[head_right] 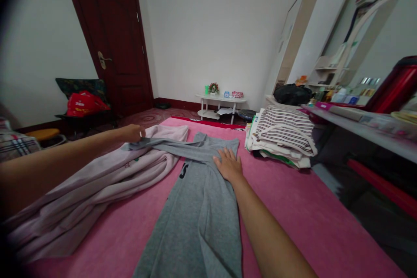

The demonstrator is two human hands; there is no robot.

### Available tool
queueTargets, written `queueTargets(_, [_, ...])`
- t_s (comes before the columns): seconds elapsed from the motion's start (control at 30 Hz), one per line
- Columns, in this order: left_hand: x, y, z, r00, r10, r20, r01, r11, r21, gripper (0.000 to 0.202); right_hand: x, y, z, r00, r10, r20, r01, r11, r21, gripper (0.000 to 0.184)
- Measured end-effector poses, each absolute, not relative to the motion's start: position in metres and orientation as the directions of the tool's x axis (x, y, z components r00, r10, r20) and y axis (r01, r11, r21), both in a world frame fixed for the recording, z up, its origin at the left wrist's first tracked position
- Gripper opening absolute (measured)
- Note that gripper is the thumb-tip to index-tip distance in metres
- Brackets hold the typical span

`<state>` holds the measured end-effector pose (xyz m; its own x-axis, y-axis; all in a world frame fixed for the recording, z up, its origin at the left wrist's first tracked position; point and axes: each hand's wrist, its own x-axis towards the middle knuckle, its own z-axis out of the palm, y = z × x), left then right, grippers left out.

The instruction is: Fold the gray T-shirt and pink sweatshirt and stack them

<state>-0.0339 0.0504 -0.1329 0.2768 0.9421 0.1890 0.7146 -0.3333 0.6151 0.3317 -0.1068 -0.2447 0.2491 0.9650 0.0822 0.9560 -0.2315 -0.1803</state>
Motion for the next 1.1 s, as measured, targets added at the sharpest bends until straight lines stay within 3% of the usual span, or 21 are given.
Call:
queueTargets(0.13, [-0.05,0.049,-0.142,0.337,0.902,0.27,0.75,-0.431,0.501,0.016,0.331,-0.107,-0.244,0.252,0.964,0.082,0.956,-0.235,-0.178,0.061])
queueTargets(0.2, [-0.056,0.044,-0.145,0.403,0.845,0.352,0.756,-0.524,0.392,0.013,0.331,-0.107,-0.245,0.253,0.963,0.088,0.955,-0.235,-0.18,0.062])
queueTargets(0.27, [-0.062,0.038,-0.149,0.498,0.797,0.342,0.749,-0.594,0.292,0.011,0.332,-0.107,-0.245,0.255,0.963,0.091,0.955,-0.236,-0.181,0.062])
queueTargets(0.37, [-0.069,0.03,-0.158,0.609,0.769,0.194,0.71,-0.637,0.301,0.028,0.332,-0.107,-0.245,0.255,0.963,0.086,0.956,-0.238,-0.172,0.061])
queueTargets(0.47, [-0.07,0.027,-0.165,0.633,0.759,0.151,0.695,-0.644,0.32,0.042,0.331,-0.107,-0.245,0.255,0.963,0.089,0.958,-0.239,-0.158,0.061])
queueTargets(0.67, [-0.058,0.036,-0.159,0.517,0.794,0.319,0.786,-0.589,0.19,0.016,0.33,-0.108,-0.244,0.259,0.962,0.087,0.957,-0.243,-0.158,0.062])
queueTargets(0.8, [-0.046,0.042,-0.123,0.326,0.805,0.496,0.805,-0.512,0.301,0.017,0.33,-0.108,-0.244,0.26,0.963,0.077,0.957,-0.246,-0.157,0.061])
queueTargets(0.9, [-0.027,0.033,-0.083,0.308,0.776,0.551,0.745,-0.557,0.368,0.017,0.331,-0.108,-0.244,0.26,0.963,0.065,0.957,-0.248,-0.151,0.062])
queueTargets(1.03, [0.012,-0.022,-0.033,0.41,0.801,0.437,0.522,-0.599,0.607,0.019,0.331,-0.108,-0.245,0.256,0.965,0.064,0.954,-0.241,-0.176,0.06])
queueTargets(1.1, [0.032,-0.068,-0.018,0.515,0.801,0.305,0.406,-0.541,0.736,0.02,0.332,-0.109,-0.246,0.245,0.962,0.116,0.935,-0.203,-0.292,0.058])
